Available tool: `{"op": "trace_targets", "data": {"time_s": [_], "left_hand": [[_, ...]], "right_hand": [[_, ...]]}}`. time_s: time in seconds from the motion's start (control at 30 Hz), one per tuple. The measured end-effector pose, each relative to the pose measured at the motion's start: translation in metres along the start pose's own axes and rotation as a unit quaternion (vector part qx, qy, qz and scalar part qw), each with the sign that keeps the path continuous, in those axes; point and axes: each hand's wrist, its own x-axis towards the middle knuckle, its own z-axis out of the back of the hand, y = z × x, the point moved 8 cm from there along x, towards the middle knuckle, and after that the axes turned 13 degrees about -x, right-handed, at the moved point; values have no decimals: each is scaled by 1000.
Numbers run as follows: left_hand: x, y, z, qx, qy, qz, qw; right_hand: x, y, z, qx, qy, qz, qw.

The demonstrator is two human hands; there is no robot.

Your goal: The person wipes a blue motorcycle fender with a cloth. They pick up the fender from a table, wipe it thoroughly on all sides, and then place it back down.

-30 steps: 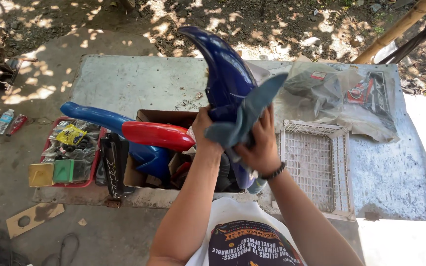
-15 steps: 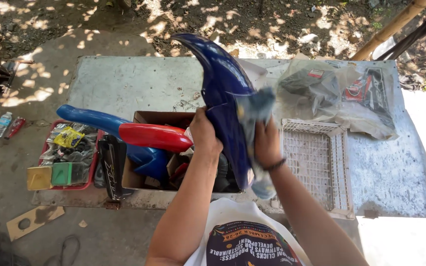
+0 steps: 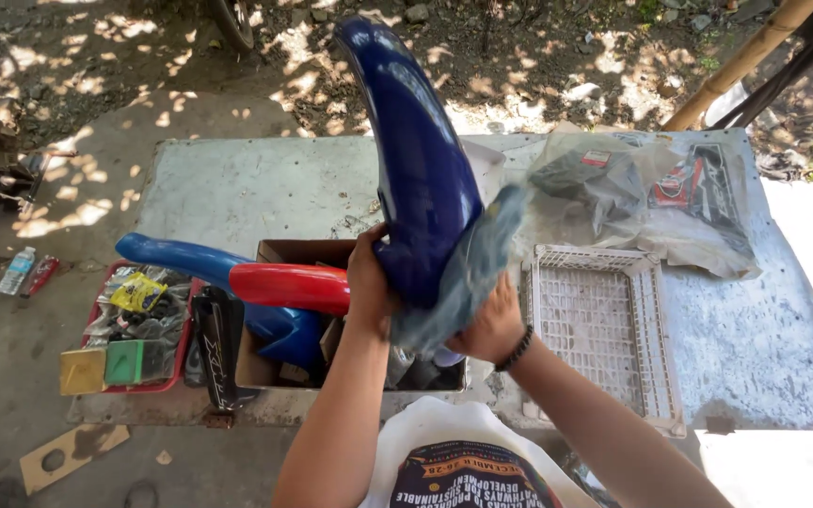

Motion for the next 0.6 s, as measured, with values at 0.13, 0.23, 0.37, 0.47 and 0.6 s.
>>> {"op": "trace_targets", "data": {"time_s": [0.13, 0.23, 0.37, 0.47, 0.6], "left_hand": [[-5, 14, 3, -195, 4, 39, 980], [15, 34, 4, -199, 47, 14, 979], [-4, 13, 0, -194, 71, 22, 978], [-42, -31, -3, -33, 38, -59, 997], [-24, 17, 7, -350, 66, 46, 933]], "right_hand": [[27, 20, 14, -51, -13, 68, 996], [54, 45, 18, -88, -31, 116, 989], [20, 91, 25, -45, -99, 256, 961], [-37, 39, -4, -3, -96, 303, 948], [37, 67, 45, 38, -87, 211, 973]]}}
